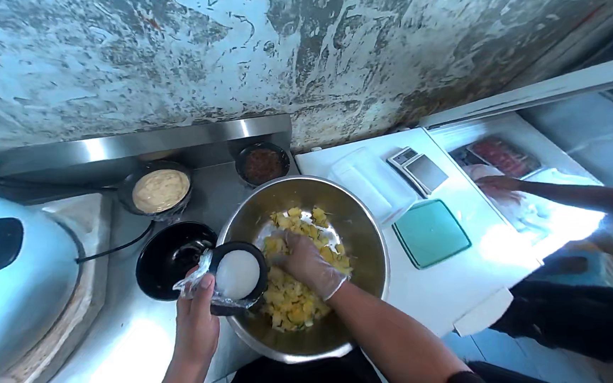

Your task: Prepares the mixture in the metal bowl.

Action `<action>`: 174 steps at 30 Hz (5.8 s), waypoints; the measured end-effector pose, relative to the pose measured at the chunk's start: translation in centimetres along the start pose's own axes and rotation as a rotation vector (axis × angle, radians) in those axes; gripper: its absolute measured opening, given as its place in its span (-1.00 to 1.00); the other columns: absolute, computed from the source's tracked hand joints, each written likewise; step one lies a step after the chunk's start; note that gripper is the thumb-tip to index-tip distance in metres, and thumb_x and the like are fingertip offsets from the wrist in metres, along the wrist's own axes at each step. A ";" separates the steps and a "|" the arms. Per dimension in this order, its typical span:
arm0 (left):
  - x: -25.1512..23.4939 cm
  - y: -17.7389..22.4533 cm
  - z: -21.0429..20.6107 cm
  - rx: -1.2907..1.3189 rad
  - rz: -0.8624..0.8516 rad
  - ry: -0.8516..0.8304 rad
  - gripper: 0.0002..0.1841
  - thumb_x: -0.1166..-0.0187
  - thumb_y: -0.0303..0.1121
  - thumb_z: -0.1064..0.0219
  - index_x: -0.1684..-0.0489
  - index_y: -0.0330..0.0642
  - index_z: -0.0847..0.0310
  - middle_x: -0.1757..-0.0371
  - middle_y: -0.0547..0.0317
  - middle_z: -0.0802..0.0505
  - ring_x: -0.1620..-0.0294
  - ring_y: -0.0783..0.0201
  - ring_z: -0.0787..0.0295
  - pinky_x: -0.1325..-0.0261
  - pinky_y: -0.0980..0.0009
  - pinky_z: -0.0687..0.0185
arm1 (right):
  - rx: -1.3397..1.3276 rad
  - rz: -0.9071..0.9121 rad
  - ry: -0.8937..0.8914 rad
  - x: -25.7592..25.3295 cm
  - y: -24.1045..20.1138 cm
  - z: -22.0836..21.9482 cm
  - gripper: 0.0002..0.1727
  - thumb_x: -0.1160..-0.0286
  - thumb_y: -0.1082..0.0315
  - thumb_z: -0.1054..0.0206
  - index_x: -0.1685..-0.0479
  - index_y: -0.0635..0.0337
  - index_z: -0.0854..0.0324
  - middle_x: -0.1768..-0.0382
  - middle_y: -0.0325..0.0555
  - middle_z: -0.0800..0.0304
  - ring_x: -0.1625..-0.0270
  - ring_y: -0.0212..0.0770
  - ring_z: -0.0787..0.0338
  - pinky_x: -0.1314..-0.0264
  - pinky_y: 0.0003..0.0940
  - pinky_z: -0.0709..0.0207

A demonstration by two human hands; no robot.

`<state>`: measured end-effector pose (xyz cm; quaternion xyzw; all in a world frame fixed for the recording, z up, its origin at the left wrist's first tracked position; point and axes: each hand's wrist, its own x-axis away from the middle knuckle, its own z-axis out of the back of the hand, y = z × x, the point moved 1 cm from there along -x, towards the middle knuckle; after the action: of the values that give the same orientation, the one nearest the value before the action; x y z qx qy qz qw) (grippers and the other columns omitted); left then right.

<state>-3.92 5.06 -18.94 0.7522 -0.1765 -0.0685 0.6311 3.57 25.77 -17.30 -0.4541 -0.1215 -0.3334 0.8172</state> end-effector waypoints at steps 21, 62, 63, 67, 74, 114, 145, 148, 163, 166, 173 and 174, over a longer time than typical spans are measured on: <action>0.4 -0.5 -0.1 -0.055 -0.015 0.073 -0.39 -0.57 0.13 -0.30 -0.20 -0.33 -0.55 0.02 0.23 -0.83 -0.06 0.46 -0.80 -0.23 0.44 -0.73 | -1.384 -0.690 -0.086 3.3 7.8 -3.0 -0.29 -0.58 -0.42 -0.04 -0.52 -0.16 -0.41 -0.33 -0.04 -0.68 -0.35 0.00 -0.70 -0.21 0.16 -0.62; -5.6 13.5 -5.8 -0.665 -0.197 -0.158 -0.59 -0.52 0.11 -0.29 0.21 -0.06 -0.82 0.34 0.28 -0.87 0.22 0.38 -0.83 0.06 0.30 -0.77 | 0.221 0.114 -0.145 4.1 7.3 2.7 -0.57 -0.59 -0.07 -0.26 -0.01 0.06 -0.83 -0.16 0.09 -0.81 -0.30 0.16 -0.75 -0.37 0.33 -0.56; -5.8 14.0 -6.2 -0.663 -0.224 -0.160 -0.58 -0.51 0.13 -0.29 0.23 -0.04 -0.81 0.35 0.30 -0.86 0.24 0.39 -0.82 0.09 0.32 -0.76 | 0.208 0.118 -0.133 3.8 7.2 2.8 -0.56 -0.61 -0.06 -0.23 0.08 0.13 -0.81 -0.09 0.12 -0.82 -0.24 0.17 -0.77 -0.31 0.32 -0.57; -7.0 16.4 -7.6 -0.536 -0.248 -0.148 -0.56 -0.54 0.08 -0.31 0.11 -0.15 -0.78 0.20 0.16 -0.88 0.11 0.28 -0.85 -0.04 0.21 -0.80 | 0.157 0.105 -0.054 2.8 7.7 3.1 -0.63 -0.58 0.04 -0.25 0.11 0.17 -0.77 0.02 0.11 -0.82 -0.15 0.16 -0.79 -0.21 0.30 -0.60; -8.5 19.8 -9.1 -0.488 -0.459 -0.090 -0.70 -0.59 -0.08 -0.27 0.26 -0.11 -0.76 0.36 0.30 -0.85 0.29 0.43 -0.82 0.14 0.40 -0.80 | 0.067 -0.018 0.025 2.7 7.3 4.5 -0.64 -0.63 0.10 -0.22 -0.21 0.03 -0.75 -0.11 0.07 -0.85 -0.26 0.14 -0.79 -0.32 0.28 -0.57; -3.2 21.7 -7.6 -0.375 -0.511 -0.199 -0.69 -0.52 0.12 -0.39 0.04 0.17 -0.71 0.14 0.50 -0.87 0.06 0.50 -0.83 -0.07 0.43 -0.81 | -0.792 -0.166 0.568 1.5 10.5 5.3 -0.67 -0.76 0.13 -0.22 -0.04 0.17 -0.77 0.19 0.01 -0.81 0.14 -0.09 -0.79 0.03 -0.01 -0.68; -4.6 22.1 -13.1 -0.395 -0.620 -0.311 -0.80 -0.63 0.02 -0.30 0.12 0.19 -0.72 0.17 0.52 -0.87 0.11 0.49 -0.84 -0.03 0.40 -0.83 | -0.871 -0.125 0.567 0.4 11.3 4.7 -0.67 -0.76 0.12 -0.21 0.01 0.19 -0.76 0.24 -0.02 -0.82 0.20 -0.12 -0.80 0.07 -0.06 -0.71; -6.3 22.6 -13.8 -0.421 -0.654 -0.286 -0.78 -0.62 0.03 -0.31 0.11 0.18 -0.72 0.15 0.53 -0.86 0.07 0.49 -0.83 -0.10 0.36 -0.81 | -0.913 -0.104 0.565 0.8 10.9 5.0 -0.68 -0.76 0.15 -0.21 0.01 0.21 -0.76 0.27 -0.02 -0.79 0.23 -0.15 -0.77 0.11 -0.10 -0.68; -10.8 20.5 -15.9 -0.640 -0.589 -0.010 -0.70 -0.64 0.02 -0.32 0.25 0.00 -0.72 0.36 0.46 -0.78 0.28 0.54 -0.76 0.09 0.40 -0.76 | -1.011 -0.079 0.441 1.4 10.2 5.8 -0.67 -0.76 0.20 -0.21 -0.11 0.27 -0.75 0.06 0.02 -0.85 0.01 -0.16 -0.85 -0.13 -0.18 -0.73; -10.9 19.6 -16.7 -0.661 -0.583 -0.033 -0.70 -0.65 0.02 -0.32 0.26 0.01 -0.73 0.38 0.46 -0.78 0.31 0.55 -0.75 0.12 0.42 -0.74 | -1.058 -0.095 0.415 1.5 10.2 5.8 -0.68 -0.74 0.23 -0.25 -0.15 0.29 -0.74 0.02 0.04 -0.86 0.01 -0.16 -0.85 -0.11 -0.19 -0.74; -11.4 15.6 -16.2 -0.527 -0.356 0.069 -0.61 -0.63 0.08 -0.32 0.10 -0.09 -0.74 0.22 0.24 -0.85 0.20 0.34 -0.84 0.10 0.23 -0.82 | -1.077 -0.083 0.394 1.4 10.3 5.5 -0.69 -0.71 0.27 -0.23 -0.12 0.32 -0.75 0.06 0.03 -0.85 0.02 -0.20 -0.83 -0.09 -0.24 -0.73; -11.2 14.7 -15.6 -0.436 -0.255 0.106 -0.56 -0.65 0.11 -0.28 -0.04 -0.11 -0.70 0.11 0.17 -0.86 0.13 0.27 -0.85 0.09 0.19 -0.83 | -1.063 -0.083 0.385 1.4 10.3 5.4 -0.70 -0.72 0.27 -0.23 -0.07 0.31 -0.75 0.11 0.01 -0.85 0.05 -0.21 -0.82 -0.07 -0.23 -0.71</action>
<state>-11.84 21.33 -2.97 0.6172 -0.0277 -0.1445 0.7730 11.94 33.40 -20.40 -0.7292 0.1964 -0.4573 0.4697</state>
